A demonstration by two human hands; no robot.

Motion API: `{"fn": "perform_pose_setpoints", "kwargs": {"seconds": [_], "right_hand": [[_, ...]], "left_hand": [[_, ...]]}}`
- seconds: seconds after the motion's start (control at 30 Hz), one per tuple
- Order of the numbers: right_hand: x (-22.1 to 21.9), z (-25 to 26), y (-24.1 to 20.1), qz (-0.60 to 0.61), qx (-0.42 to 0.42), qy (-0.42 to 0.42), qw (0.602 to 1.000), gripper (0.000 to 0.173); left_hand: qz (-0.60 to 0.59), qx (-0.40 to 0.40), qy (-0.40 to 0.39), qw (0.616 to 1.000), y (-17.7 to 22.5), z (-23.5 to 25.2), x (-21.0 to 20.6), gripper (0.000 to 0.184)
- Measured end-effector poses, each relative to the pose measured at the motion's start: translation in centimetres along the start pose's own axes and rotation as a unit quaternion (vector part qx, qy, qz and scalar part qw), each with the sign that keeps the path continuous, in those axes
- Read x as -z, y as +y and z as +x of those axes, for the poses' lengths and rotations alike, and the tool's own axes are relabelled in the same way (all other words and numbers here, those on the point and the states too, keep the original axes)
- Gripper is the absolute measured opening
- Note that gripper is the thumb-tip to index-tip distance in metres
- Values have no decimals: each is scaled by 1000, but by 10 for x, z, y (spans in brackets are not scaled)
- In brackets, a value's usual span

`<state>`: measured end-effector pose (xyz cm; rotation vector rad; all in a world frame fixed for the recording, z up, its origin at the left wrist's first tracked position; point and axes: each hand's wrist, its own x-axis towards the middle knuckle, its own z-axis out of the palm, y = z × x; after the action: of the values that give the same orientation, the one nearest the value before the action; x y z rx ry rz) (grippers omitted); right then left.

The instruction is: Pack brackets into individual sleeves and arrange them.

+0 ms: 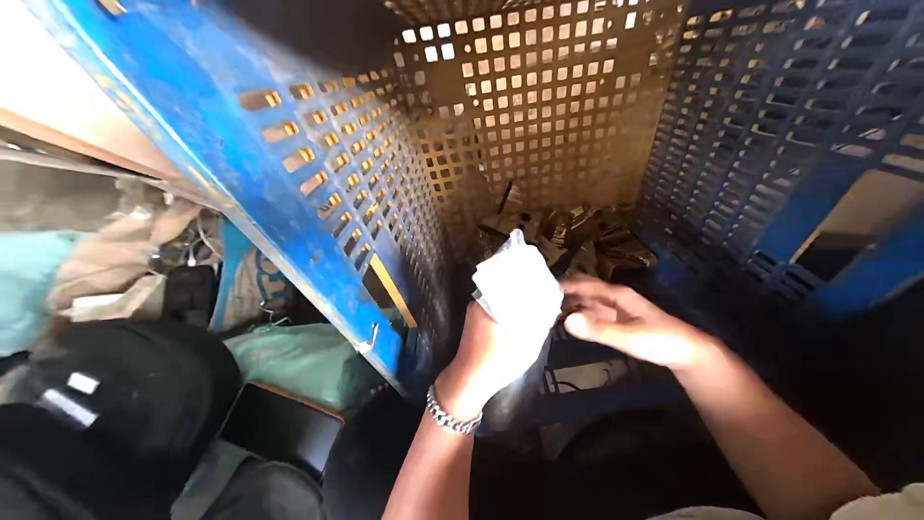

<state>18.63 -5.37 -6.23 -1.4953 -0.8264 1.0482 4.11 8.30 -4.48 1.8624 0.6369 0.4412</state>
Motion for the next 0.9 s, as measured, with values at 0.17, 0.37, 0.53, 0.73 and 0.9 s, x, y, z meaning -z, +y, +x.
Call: {"fn": "perform_pose_setpoints", "kwargs": {"seconds": [0.17,0.37,0.53,0.73,0.9], "right_hand": [[-4,-5,-10,1,5,40,999,23],[0,-10,1,31,-26,40,998,14],[4,-17,0,-2,-8,47,999,19],[8,-30,12,-3,-56,-13,998,18],[14,-32,15,130,-63,-55,988,5]], "left_hand": [[97,-130,69,984,-20,-2,-27,26],[-158,62,-27,985,7,-8,-25,49],[-110,61,-107,986,4,-11,-24,48],[-121,61,-169,976,0,-15,-22,58],[116,18,25,993,-7,-2,-4,36]]}}
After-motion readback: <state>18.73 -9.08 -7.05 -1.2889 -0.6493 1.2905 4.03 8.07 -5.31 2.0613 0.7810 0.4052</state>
